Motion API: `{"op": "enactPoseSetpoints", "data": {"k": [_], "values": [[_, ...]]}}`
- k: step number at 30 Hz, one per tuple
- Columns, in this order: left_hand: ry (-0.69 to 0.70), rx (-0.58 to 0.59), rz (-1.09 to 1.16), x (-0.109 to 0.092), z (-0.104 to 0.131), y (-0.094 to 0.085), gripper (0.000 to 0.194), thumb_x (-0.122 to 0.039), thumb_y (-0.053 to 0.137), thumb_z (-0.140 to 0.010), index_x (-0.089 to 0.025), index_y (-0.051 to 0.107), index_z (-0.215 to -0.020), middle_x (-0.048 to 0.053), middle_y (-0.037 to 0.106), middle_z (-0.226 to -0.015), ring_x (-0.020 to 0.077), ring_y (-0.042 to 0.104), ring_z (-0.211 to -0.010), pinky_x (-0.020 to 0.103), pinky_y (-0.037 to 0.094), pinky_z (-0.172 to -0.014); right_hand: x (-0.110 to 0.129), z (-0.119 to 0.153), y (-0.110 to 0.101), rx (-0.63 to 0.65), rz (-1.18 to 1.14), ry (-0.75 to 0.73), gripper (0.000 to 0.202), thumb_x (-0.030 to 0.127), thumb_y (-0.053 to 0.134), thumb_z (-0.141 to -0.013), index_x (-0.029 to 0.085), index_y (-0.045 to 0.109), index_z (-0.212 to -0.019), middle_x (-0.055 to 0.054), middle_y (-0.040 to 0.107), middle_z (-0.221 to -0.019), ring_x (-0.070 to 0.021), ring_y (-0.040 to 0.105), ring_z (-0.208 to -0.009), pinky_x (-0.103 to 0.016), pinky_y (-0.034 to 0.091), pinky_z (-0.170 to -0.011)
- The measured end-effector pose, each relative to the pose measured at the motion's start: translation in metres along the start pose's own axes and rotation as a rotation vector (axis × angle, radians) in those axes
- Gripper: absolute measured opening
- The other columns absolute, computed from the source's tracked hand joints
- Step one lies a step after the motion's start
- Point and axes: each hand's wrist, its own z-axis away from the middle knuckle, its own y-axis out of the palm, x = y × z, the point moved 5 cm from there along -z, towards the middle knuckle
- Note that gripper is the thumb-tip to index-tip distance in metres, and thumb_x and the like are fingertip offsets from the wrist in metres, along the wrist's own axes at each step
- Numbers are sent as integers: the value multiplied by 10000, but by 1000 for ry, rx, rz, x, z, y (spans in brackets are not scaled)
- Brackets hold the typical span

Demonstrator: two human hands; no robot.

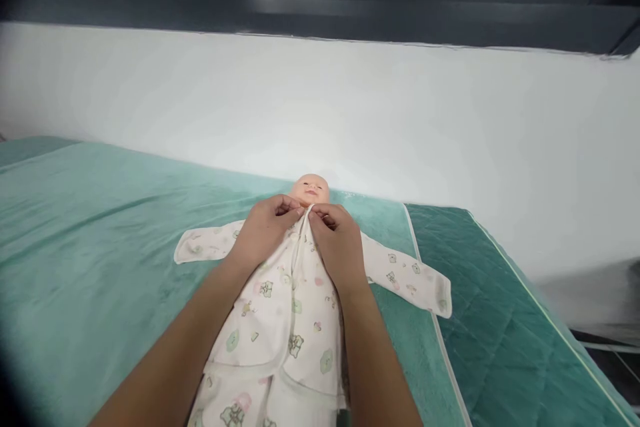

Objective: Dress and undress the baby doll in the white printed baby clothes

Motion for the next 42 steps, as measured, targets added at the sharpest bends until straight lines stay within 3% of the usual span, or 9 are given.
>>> {"op": "enactPoseSetpoints", "data": {"k": [14,21,29,35,38,42], "values": [[56,68,2,3,-1,0,129,-296,574,-854,-201,657,-882,29,716,-948,177,651,-878,305,477,-808,1,-1,3,83,79,-5,183,372,641,-798,241,729,-891,-14,689,-936,-151,561,-726,-295,429,-713],[32,94,4,1,1,2,212,-409,590,-865,-219,666,-920,25,726,-943,176,654,-867,300,484,-770,-1,-2,6,133,162,-5,180,383,632,-803,243,682,-905,0,648,-901,-135,510,-677,-288,401,-657],[-55,101,48,7,1,3,188,-269,594,-831,-220,650,-1004,25,688,-882,156,633,-788,294,468,-728,-3,0,8,185,220,41,181,371,637,-791,240,619,-915,16,600,-879,-120,483,-648,-278,396,-647],[-48,170,185,11,2,4,218,-235,589,-828,-232,630,-1043,14,665,-908,121,603,-734,265,454,-688,-6,0,8,208,177,30,271,380,639,-797,277,623,-1047,24,594,-905,-123,510,-671,-285,422,-669],[-28,150,94,8,2,2,209,-228,569,-837,-246,645,-1031,4,656,-874,124,586,-706,271,450,-670,-4,0,7,193,150,23,272,383,649,-794,266,648,-1039,20,612,-892,-126,523,-676,-284,426,-667],[68,84,-129,-2,3,-1,196,-214,559,-848,-246,701,-979,27,663,-997,169,612,-888,316,466,-823,-3,0,5,134,87,40,229,360,654,-793,243,662,-989,16,640,-850,-136,554,-708,-279,438,-682]]}}
